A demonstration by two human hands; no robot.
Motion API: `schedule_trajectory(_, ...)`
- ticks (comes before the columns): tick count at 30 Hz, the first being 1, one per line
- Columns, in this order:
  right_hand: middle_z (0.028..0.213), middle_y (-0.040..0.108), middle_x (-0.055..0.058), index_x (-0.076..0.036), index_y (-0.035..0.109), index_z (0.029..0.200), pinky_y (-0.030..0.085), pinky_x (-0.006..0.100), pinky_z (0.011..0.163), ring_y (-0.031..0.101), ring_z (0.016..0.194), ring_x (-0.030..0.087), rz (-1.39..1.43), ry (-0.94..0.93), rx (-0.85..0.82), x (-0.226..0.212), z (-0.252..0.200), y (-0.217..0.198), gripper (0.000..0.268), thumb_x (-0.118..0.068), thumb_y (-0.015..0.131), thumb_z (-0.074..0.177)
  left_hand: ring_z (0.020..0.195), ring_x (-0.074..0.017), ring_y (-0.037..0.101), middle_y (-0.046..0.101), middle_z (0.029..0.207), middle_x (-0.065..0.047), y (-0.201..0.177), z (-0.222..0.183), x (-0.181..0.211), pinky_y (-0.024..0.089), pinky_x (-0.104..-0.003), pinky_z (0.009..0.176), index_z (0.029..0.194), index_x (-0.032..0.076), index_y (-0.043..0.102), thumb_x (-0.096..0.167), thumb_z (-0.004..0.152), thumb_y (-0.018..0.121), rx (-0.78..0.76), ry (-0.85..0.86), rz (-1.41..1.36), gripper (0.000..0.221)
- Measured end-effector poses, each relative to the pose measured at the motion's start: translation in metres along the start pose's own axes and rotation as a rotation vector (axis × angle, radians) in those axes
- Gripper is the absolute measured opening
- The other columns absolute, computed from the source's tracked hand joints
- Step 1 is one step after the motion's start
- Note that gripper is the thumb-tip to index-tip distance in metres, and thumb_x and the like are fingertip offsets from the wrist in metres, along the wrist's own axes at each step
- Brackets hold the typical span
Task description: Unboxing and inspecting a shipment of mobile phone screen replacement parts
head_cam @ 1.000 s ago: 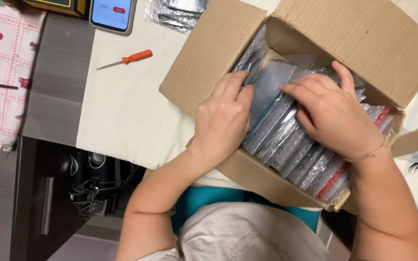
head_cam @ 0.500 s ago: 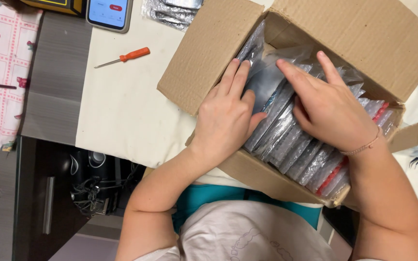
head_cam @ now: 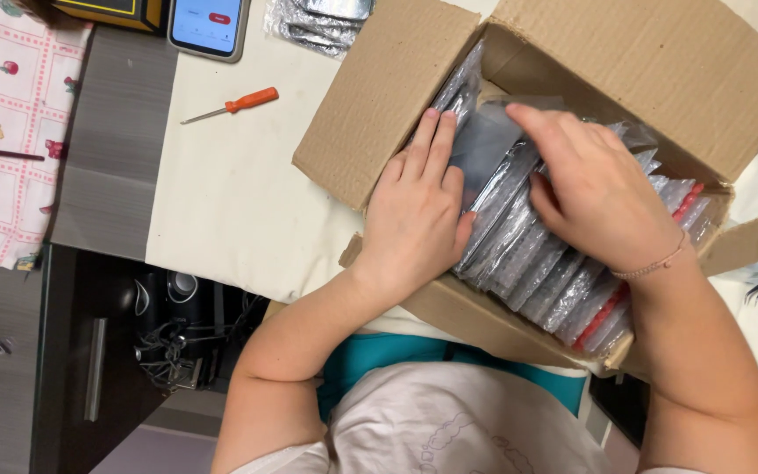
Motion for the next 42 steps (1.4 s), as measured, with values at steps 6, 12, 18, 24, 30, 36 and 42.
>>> schedule_trajectory(6, 0.131, 0.040, 0.028, 0.005, 0.036, 0.145, 0.051, 0.052, 0.095, 0.057, 0.110, 0.048, 0.035, 0.049, 0.092, -0.003, -0.003, -0.008, 0.062, 0.006, 0.060, 0.087, 0.148, -0.0331, 0.042, 0.047, 0.156, -0.022, -0.013, 0.003, 0.004, 0.044, -0.039, 0.100, 0.099, 0.009, 0.064, 0.028, 0.072, 0.071, 0.082, 0.064, -0.044, 0.033)
schedule_trajectory(12, 0.109, 0.060, 0.013, -0.008, 0.062, 0.110, 0.051, 0.044, 0.086, 0.058, 0.098, 0.034, -0.183, 0.015, -0.037, 0.017, -0.011, 0.017, 0.019, -0.010, 0.065, 0.092, 0.142, -0.0353, 0.050, 0.053, 0.150, -0.021, -0.020, 0.004, -0.002, 0.046, -0.040, 0.106, 0.110, 0.008, 0.066, 0.005, 0.095, 0.055, 0.217, 0.052, -0.086, 0.019)
schedule_trajectory(18, 0.108, 0.061, 0.010, -0.010, 0.068, 0.103, 0.050, 0.045, 0.090, 0.059, 0.099, 0.033, -0.164, -0.004, -0.044, 0.015, -0.011, 0.015, 0.010, -0.015, 0.064, 0.095, 0.151, -0.0315, 0.037, 0.042, 0.159, -0.021, -0.008, 0.003, -0.007, 0.046, -0.038, 0.111, 0.106, -0.002, 0.071, 0.010, 0.093, 0.056, 0.152, -0.031, -0.048, 0.023)
schedule_trajectory(24, 0.103, 0.061, 0.014, -0.005, 0.059, 0.106, 0.050, 0.045, 0.087, 0.058, 0.093, 0.035, -0.200, 0.018, 0.003, 0.012, -0.010, 0.009, 0.014, -0.014, 0.062, 0.095, 0.156, -0.0327, 0.029, 0.031, 0.164, -0.022, -0.014, 0.006, -0.006, 0.045, -0.039, 0.113, 0.122, 0.001, 0.064, 0.051, 0.099, 0.075, 0.111, 0.007, -0.075, 0.056)
schedule_trajectory(30, 0.106, 0.068, 0.013, -0.005, 0.066, 0.115, 0.051, 0.043, 0.096, 0.064, 0.100, 0.033, -0.154, -0.030, 0.030, 0.009, -0.012, 0.005, 0.021, -0.011, 0.062, 0.096, 0.155, -0.0349, 0.024, 0.033, 0.165, -0.023, -0.014, 0.008, 0.001, 0.024, -0.053, 0.126, 0.092, 0.007, 0.077, 0.073, 0.093, 0.065, -0.021, 0.128, -0.060, 0.067)
schedule_trajectory(36, 0.135, 0.069, 0.009, -0.009, 0.062, 0.131, 0.050, 0.044, 0.097, 0.064, 0.112, 0.030, -0.115, -0.045, 0.025, 0.007, -0.009, 0.002, 0.041, -0.009, 0.062, 0.090, 0.152, -0.0373, 0.031, 0.043, 0.159, -0.023, -0.017, 0.009, -0.005, 0.026, -0.056, 0.126, 0.095, -0.005, 0.078, 0.026, 0.080, 0.062, 0.060, 0.057, -0.174, 0.038)
schedule_trajectory(42, 0.120, 0.074, -0.001, -0.018, 0.076, 0.113, 0.050, 0.044, 0.094, 0.061, 0.108, 0.028, -0.199, -0.095, -0.008, 0.017, -0.014, 0.018, 0.022, -0.018, 0.064, 0.094, 0.151, -0.0406, 0.030, 0.039, 0.161, -0.013, -0.014, 0.005, -0.017, 0.032, -0.064, 0.121, 0.098, 0.003, 0.070, 0.015, 0.087, 0.063, 0.099, -0.075, -0.074, 0.018)
Point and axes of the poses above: each hand's wrist, its own z-axis towards the middle knuckle, its own y-axis out of the palm, x = y × z, the point moved 8 cm from there along z, towards the middle knuckle
